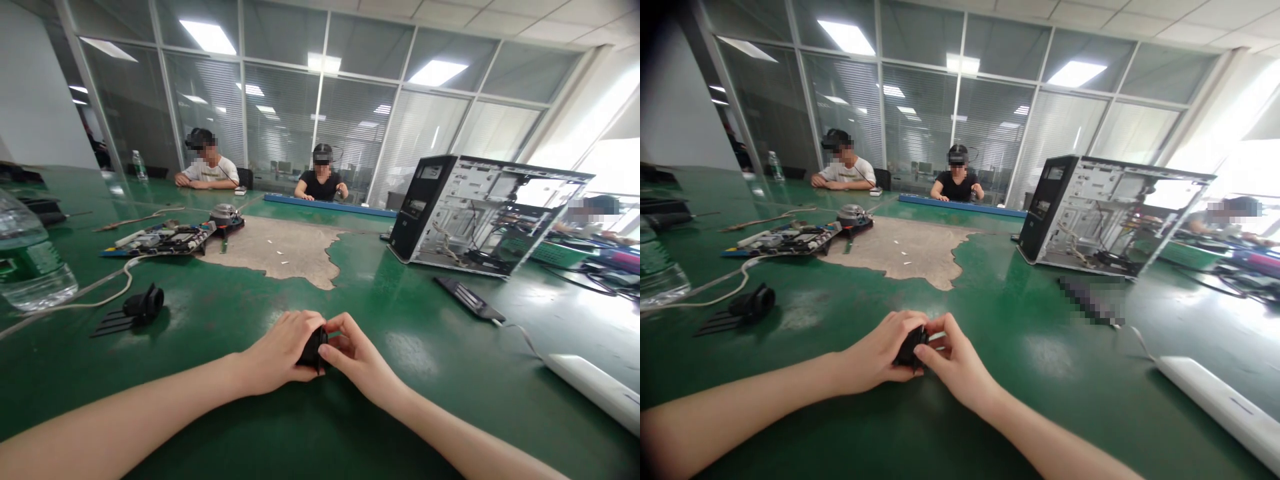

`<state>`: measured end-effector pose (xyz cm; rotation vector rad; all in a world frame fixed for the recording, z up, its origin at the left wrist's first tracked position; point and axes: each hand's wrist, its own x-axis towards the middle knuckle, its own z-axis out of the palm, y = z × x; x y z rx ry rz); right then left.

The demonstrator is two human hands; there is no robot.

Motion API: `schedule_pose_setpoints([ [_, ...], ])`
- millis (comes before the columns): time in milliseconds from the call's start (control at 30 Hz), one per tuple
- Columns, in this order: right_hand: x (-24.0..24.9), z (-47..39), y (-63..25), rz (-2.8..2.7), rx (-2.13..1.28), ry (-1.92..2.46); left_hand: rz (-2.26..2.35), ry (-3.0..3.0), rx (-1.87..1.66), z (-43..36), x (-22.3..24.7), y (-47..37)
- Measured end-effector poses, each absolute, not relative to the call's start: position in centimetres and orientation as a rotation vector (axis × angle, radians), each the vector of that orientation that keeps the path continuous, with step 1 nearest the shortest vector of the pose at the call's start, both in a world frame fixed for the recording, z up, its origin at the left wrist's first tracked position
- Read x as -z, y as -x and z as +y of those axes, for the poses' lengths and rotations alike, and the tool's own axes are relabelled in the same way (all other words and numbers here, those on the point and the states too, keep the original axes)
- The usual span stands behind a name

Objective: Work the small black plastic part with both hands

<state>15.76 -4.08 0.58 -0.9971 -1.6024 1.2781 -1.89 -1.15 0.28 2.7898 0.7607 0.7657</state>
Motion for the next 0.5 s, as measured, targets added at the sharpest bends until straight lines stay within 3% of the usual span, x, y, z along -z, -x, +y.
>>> schedule_pose_setpoints([
  [500, -0.83, -4.55, -15.53, -1.531, -1.376, 0.877, 0.726, -2.800, -0.767, -1.37, -0.66, 2.11],
])
